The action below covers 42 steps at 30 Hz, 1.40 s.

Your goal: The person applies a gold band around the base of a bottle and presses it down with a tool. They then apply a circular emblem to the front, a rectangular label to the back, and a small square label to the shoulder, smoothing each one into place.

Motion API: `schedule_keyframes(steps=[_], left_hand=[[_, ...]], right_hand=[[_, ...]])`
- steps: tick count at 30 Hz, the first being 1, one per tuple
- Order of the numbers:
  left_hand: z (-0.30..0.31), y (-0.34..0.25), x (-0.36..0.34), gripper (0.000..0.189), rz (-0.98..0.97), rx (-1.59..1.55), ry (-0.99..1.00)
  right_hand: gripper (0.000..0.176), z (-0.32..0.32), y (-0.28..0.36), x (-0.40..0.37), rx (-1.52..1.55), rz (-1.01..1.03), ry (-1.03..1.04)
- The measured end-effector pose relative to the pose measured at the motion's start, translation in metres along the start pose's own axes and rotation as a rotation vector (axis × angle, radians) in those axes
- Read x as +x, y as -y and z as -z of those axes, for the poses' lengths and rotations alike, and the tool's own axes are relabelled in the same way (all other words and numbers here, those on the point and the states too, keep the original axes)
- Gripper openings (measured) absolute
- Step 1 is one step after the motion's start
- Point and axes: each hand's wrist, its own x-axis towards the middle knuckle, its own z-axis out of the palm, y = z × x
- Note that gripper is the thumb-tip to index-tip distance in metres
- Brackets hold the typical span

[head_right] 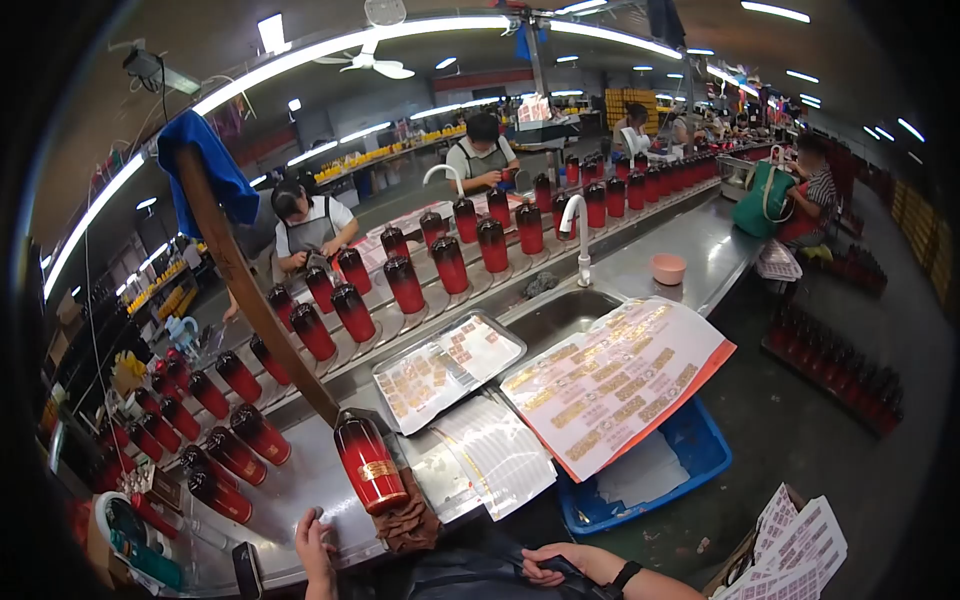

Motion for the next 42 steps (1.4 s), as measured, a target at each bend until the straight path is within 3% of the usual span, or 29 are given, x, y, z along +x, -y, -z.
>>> schedule_keyframes(steps=[3, 5, 6, 8, 13, 15, 21, 25, 30, 40, 42], left_hand=[[0.011, -0.025, -0.005, 0.044, 0.136, -0.176, 0.104], [0.022, -0.029, 0.001, 0.039, 0.265, -0.416, 0.321], [0.042, -0.005, 0.010, 0.055, 0.320, -0.522, 0.473], [0.044, -0.009, 0.014, 0.057, 0.357, -0.546, 0.468], [0.049, -0.013, 0.016, 0.064, 0.482, -0.523, 0.434], [0.055, -0.008, 0.016, 0.070, 0.450, -0.718, 0.513], [0.067, 0.005, 0.021, 0.077, 0.525, -1.056, 0.467], [0.065, 0.001, 0.019, 0.078, 0.569, -1.043, 0.464], [0.072, 0.017, 0.024, 0.083, 0.492, -1.116, 0.638], [0.067, 0.012, 0.021, 0.084, 0.508, -1.101, 0.624], [0.062, 0.007, 0.018, 0.077, 0.495, -0.970, 0.530]], right_hand=[[0.054, 0.005, 0.008, 0.014, 0.020, -0.030, -0.003], [0.054, 0.017, 0.014, 0.025, -0.053, -0.181, -0.051], [0.054, 0.021, 0.016, 0.028, -0.044, -0.175, -0.045], [0.054, 0.028, 0.017, 0.030, -0.025, -0.316, -0.029], [0.054, 0.038, 0.019, 0.032, 0.141, -0.321, -0.024], [0.053, 0.040, 0.019, 0.031, 0.248, -0.291, 0.004], [0.054, 0.050, 0.020, 0.040, 0.479, -0.225, 0.160], [0.053, 0.057, 0.023, 0.041, 0.475, -0.273, 0.134], [0.051, 0.061, 0.027, 0.042, 0.490, -0.305, 0.111], [0.051, 0.064, 0.024, 0.042, 0.539, -0.293, 0.152], [0.051, 0.067, 0.022, 0.041, 0.548, -0.296, 0.163]])
